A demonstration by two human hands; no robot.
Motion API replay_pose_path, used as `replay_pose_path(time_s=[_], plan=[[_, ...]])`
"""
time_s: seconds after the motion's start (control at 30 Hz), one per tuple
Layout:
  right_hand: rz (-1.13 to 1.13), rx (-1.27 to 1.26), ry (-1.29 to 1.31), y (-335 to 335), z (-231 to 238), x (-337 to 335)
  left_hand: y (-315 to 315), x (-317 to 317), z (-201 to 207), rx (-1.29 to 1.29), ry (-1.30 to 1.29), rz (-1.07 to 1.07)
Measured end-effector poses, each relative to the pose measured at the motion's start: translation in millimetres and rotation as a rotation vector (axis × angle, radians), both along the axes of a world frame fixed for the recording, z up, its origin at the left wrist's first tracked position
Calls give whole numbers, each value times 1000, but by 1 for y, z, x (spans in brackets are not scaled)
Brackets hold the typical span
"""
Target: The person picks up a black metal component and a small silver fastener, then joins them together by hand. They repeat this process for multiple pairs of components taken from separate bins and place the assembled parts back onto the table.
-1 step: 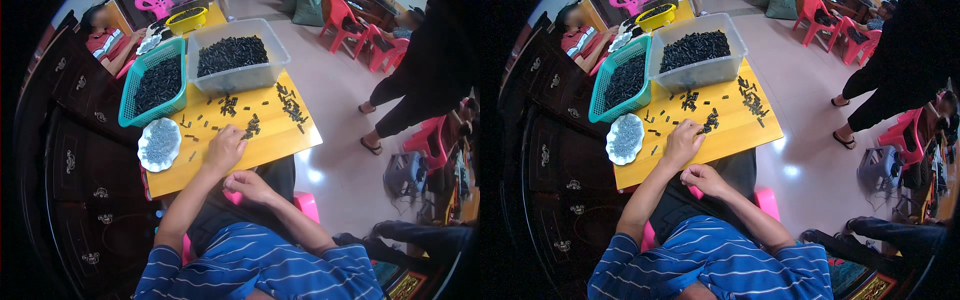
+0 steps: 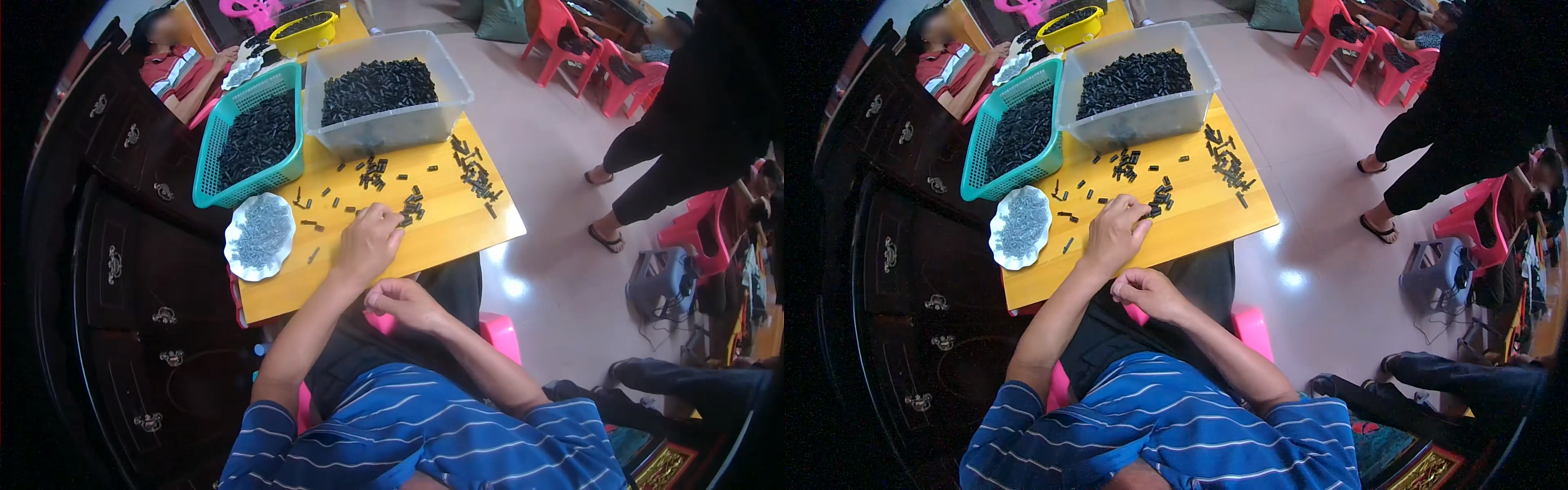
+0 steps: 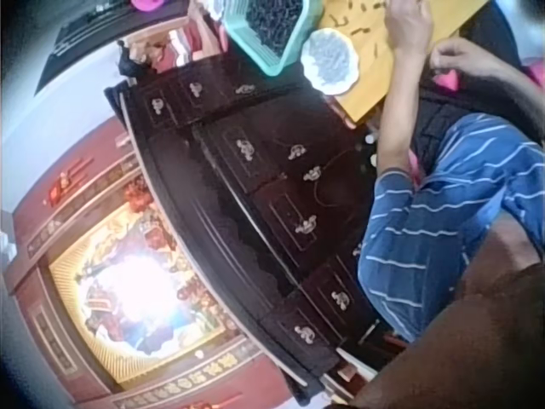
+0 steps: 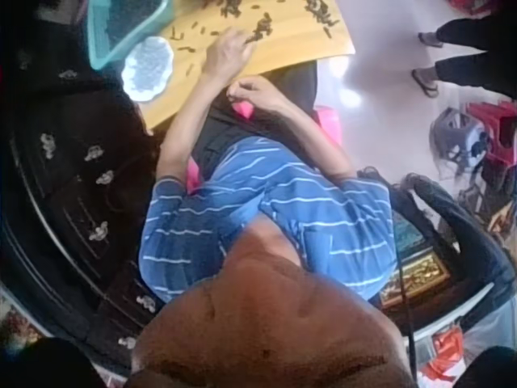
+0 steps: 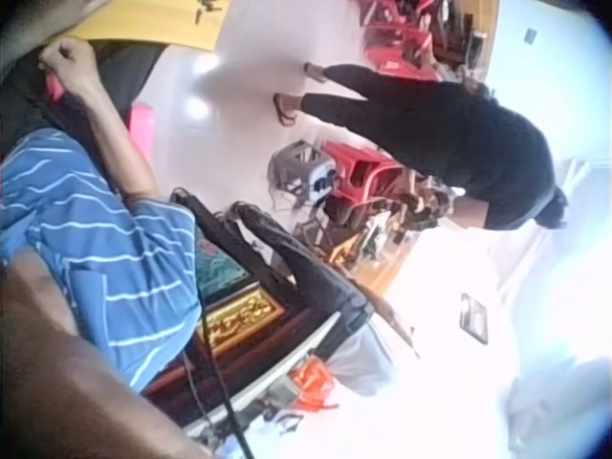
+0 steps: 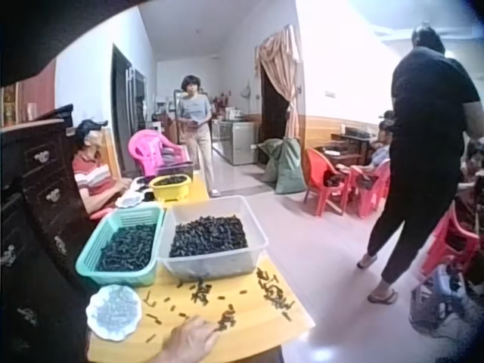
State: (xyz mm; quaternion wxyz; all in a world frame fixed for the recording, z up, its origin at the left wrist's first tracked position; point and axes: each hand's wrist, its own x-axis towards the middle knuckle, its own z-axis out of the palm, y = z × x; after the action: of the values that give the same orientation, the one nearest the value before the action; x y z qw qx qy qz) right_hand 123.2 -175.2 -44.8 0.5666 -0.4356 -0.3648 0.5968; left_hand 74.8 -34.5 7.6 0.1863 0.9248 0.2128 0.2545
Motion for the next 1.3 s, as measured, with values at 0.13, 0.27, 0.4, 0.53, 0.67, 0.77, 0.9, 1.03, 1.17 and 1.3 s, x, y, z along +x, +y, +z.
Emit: replay_pose_path(time_s=[0.13,0.27,0.4,0.53,0.67,0.77,0.9,1.03,1.17,1.3], plan=[[9,8,-8,0,4,0,-3,5,0,50,-49,-57],[5,10,0,0,6,0,-3,11,-1,66,-25,-60],[0,17,12,0,3,-1,-1,15,-4,119,14,-56],[-4,17,16,0,4,-1,1,18,-9,148,35,-56],[2,21,11,1,4,1,4,22,-5,228,79,-94],[7,-7,-36,1,7,2,3,25,-2,259,110,-126],[-5,-31,-69,1,7,1,4,25,-10,342,69,-181],[-19,-61,-102,1,4,-4,5,24,-16,370,-13,-226],[-12,-51,-106,-1,9,-4,3,22,-12,357,15,-235],[-26,-65,-36,-2,13,-2,-4,7,-2,176,-52,-206]])
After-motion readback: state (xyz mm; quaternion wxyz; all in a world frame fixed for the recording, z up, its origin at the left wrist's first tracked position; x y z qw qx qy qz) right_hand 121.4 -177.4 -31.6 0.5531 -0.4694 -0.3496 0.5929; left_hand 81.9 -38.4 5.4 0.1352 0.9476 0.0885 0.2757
